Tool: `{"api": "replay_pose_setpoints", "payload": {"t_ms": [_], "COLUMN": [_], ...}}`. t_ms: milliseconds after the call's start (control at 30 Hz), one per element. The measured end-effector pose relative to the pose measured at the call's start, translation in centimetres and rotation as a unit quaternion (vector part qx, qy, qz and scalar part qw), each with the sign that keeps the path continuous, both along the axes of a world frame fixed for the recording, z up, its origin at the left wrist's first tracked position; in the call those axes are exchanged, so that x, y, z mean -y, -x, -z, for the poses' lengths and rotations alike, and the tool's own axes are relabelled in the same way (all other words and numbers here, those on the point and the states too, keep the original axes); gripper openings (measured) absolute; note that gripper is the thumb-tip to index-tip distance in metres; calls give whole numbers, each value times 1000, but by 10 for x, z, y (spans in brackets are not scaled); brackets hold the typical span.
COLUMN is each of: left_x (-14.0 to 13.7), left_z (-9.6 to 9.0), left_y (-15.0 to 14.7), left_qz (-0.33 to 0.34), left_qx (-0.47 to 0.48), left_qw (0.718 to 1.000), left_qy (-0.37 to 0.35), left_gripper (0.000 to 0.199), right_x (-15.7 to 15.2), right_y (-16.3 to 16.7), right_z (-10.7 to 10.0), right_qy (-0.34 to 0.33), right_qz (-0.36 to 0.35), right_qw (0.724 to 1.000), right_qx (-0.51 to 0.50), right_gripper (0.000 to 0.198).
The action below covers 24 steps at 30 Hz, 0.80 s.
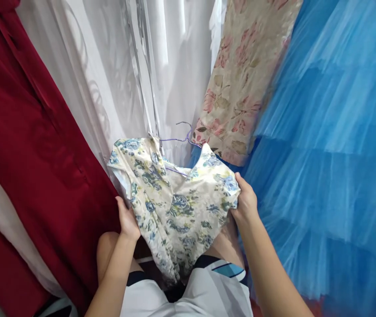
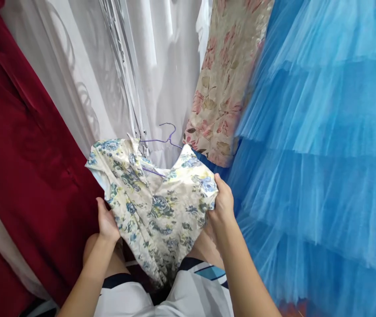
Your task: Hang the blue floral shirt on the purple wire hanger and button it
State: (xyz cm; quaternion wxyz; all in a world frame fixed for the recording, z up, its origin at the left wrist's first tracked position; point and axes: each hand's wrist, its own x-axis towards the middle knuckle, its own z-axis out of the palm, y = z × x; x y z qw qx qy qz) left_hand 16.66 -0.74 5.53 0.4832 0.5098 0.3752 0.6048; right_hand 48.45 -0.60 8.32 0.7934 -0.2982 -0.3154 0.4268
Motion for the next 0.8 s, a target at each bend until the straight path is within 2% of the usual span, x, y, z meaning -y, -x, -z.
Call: {"api": "replay_pose_setpoints", "payload": {"t_ms": [67, 100, 200, 267, 333, 467, 600, 700, 733, 800], "left_x": [3, 5, 12, 15, 18, 20, 23, 27, 29, 31], "left_z": [8, 12, 23, 31, 41, 63, 81, 88, 90, 94], "left_y": [12, 15, 17, 13, 8, -3, -9, -9, -8, -7], "left_qz": [-12, -21, -61, -77, -79, -82, -135, -161, -162, -166], "left_qx": [45, 61, 65, 74, 88, 95, 140, 160, 157, 146], "left_qw": [999, 998, 996, 994, 992, 990, 975, 967, 967, 968], "left_qy": [10, 13, 16, 26, 34, 59, 110, 120, 119, 115], "left_gripper": [99, 97, 65, 45, 39, 39, 47, 49, 47, 44], "right_x": [-16, -24, -38, -40, -35, -16, -3, 1, 2, 7], "right_y": [8, 14, 28, 31, 27, 20, 23, 26, 26, 29], "right_z": [-21, -30, -48, -51, -48, -42, -43, -27, -15, 20], "right_qy": [-17, -23, -32, -30, -24, -6, -11, -35, -38, -26], "right_qz": [5, 0, -35, -58, -68, -80, -84, -45, -6, 118], "right_qw": [1000, 1000, 997, 997, 996, 994, 988, 984, 983, 978], "right_qx": [8, 20, 55, 51, 44, 79, 128, 168, 178, 173], "right_gripper": [32, 32, 30, 28, 27, 27, 28, 29, 29, 36]}}
